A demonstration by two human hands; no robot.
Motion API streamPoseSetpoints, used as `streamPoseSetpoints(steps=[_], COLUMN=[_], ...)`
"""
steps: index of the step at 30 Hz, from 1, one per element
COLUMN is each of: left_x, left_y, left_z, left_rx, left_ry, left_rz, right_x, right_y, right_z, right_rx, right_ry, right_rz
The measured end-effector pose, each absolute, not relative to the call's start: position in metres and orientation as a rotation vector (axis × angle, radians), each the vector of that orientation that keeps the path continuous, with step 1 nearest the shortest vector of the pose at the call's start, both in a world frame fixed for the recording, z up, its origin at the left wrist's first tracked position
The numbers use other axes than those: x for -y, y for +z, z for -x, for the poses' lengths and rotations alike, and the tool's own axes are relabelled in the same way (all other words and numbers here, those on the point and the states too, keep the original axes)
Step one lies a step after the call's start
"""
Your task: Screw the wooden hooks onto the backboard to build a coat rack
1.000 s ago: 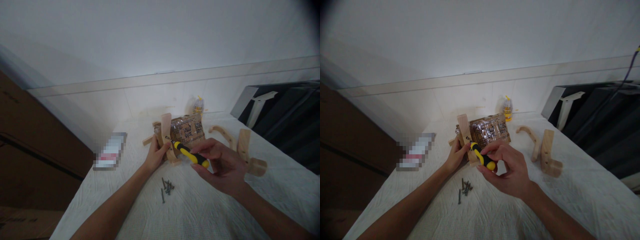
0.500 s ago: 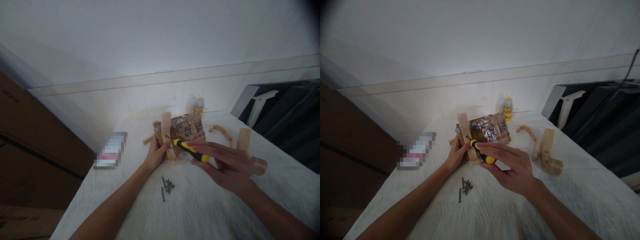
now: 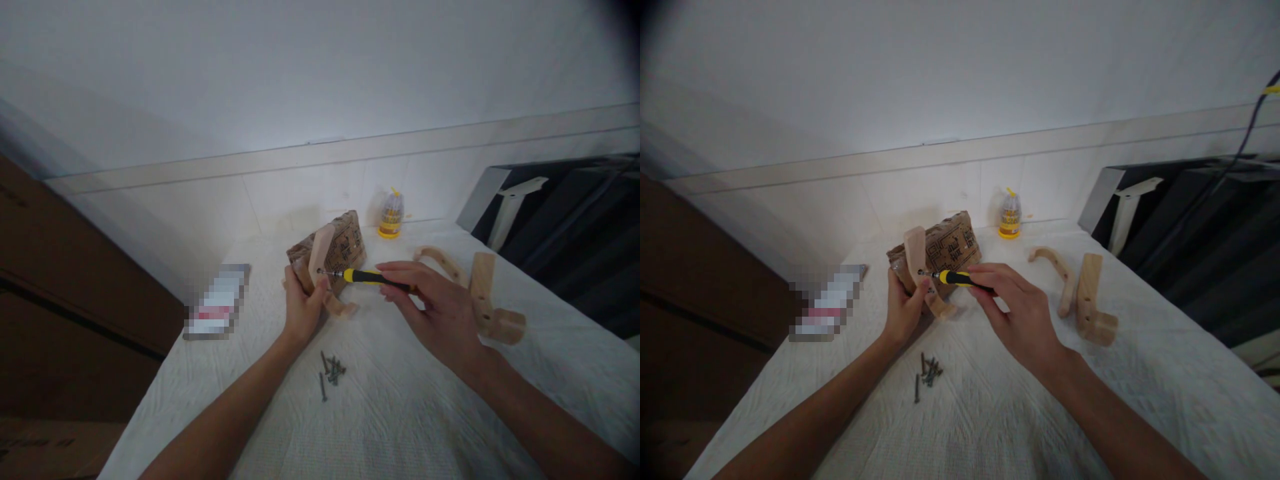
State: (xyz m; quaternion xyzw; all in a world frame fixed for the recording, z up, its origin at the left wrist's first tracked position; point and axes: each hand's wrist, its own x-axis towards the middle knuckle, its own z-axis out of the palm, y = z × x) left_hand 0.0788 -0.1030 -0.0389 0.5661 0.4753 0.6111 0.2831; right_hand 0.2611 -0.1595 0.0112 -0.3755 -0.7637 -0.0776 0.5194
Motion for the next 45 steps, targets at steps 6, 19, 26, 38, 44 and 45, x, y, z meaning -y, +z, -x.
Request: streamPoseSetpoints(steps=[6, 19, 26, 38, 44, 45], left_x=[0.102, 0.105, 0.105, 0.113, 0.114, 0.114], left_y=[-0.04, -0.041, -0.042, -0.033, -0.034, -0.034], left_z=[-0.079, -0.078, -0.079, -0.077, -0.077, -0.077], left_rx=[-1.276, -1.233, -1.215, -1.307, -1.267, -1.261], left_ry=[1.663, 1.597, 1.612, 1.72, 1.705, 1.704], left_rz=[-1.483, -1.577, -1.537, -1.653, -1.752, -1.761], right_x=[0.154, 0.16, 0.156, 0.162, 0.162, 0.162], right_y=[0.002, 0.008, -0.001, 0.007, 0.007, 0.007], right_z=[-0.263, -0.256, -0.256, -0.262, -0.262, -0.262], right_rx=[1.89, 1.808, 1.836, 2.024, 2.017, 1.993], right_ry=[-0.282, 0.044, 0.065, -0.248, -0.158, -0.136], right_rz=[0.932, 1.254, 1.163, 1.198, 1.269, 1.277])
